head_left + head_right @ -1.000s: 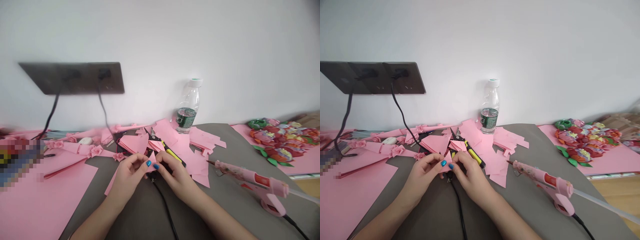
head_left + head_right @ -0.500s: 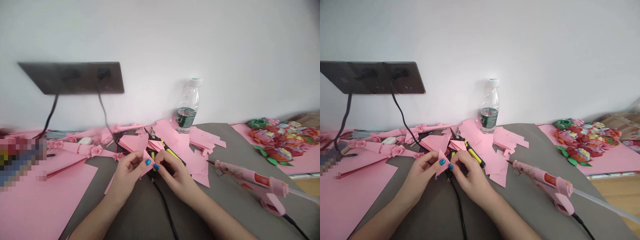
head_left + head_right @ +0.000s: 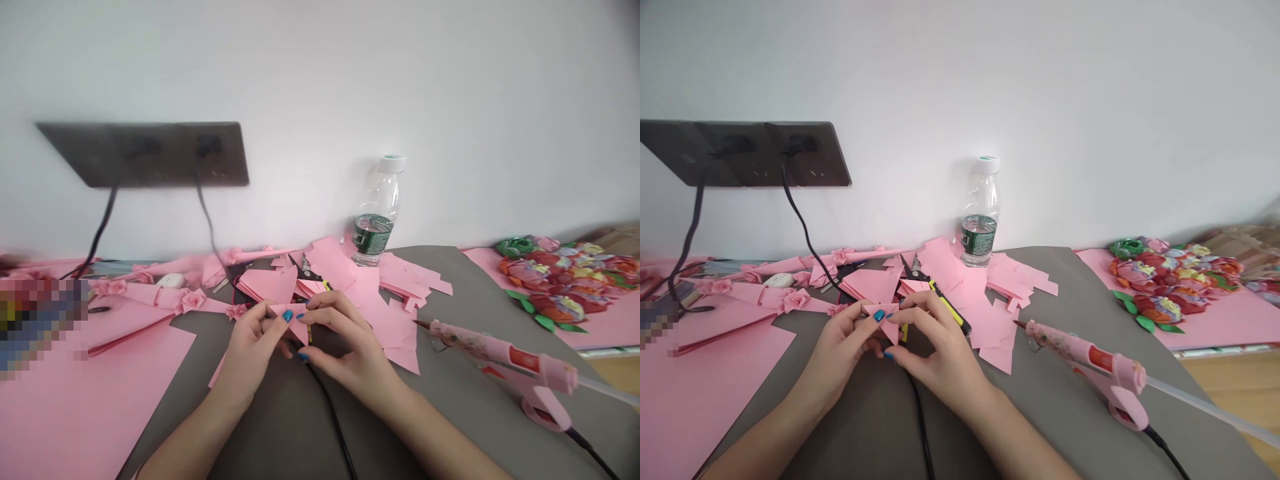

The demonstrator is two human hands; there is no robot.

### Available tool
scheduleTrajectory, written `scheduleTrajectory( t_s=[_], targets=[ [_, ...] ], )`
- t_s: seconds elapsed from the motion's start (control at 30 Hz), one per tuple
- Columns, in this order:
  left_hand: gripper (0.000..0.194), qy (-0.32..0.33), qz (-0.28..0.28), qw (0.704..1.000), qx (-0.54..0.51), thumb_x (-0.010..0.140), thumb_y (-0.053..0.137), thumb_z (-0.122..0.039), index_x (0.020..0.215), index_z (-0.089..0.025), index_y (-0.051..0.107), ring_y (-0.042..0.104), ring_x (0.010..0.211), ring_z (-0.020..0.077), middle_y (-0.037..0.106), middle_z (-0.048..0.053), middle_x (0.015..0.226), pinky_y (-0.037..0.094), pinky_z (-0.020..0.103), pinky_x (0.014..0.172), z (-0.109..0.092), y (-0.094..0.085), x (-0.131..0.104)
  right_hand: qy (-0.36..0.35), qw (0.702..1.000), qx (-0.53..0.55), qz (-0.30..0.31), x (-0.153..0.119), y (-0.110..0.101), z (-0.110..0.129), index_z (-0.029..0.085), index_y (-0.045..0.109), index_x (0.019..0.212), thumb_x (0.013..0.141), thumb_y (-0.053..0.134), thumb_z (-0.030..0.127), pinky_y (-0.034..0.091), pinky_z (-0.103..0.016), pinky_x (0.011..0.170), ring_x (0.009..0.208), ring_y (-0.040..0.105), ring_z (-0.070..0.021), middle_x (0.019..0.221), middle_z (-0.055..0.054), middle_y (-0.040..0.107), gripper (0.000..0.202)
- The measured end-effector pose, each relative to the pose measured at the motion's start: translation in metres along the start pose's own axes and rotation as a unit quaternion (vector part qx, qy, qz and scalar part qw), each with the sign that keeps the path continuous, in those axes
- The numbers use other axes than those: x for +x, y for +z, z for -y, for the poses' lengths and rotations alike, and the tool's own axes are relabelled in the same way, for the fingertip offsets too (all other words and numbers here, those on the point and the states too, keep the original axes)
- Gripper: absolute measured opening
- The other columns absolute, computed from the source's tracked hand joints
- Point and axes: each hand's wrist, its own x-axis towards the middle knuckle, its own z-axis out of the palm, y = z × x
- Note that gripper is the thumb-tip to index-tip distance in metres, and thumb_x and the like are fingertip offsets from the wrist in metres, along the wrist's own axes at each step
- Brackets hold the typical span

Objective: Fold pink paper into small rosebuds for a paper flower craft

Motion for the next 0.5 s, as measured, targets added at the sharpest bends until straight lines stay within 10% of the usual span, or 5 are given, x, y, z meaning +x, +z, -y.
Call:
scheduleTrajectory(
  t_s=[0.5],
  targets=[
    [0.033, -0.005, -0.009, 1.0, -0.019, 0.08, 0.072, -0.045, 0.07, -0.017, 0.058, 0.053, 0.058, 0.0099, 0.056, -0.003, 0.068, 0.051, 0.021, 0.054, -0.0021, 0.0015, -0.0011, 0.006, 0.997, -0.066, -0.026, -0.0009, 0.002, -0.0003, 0.023, 0.059, 0.104, 0.086, 0.054, 0.002, 0.052, -0.033, 0.079, 0.096, 0.059, -0.0207, 0.102, -0.007, 0.06, 0.028]
  ],
)
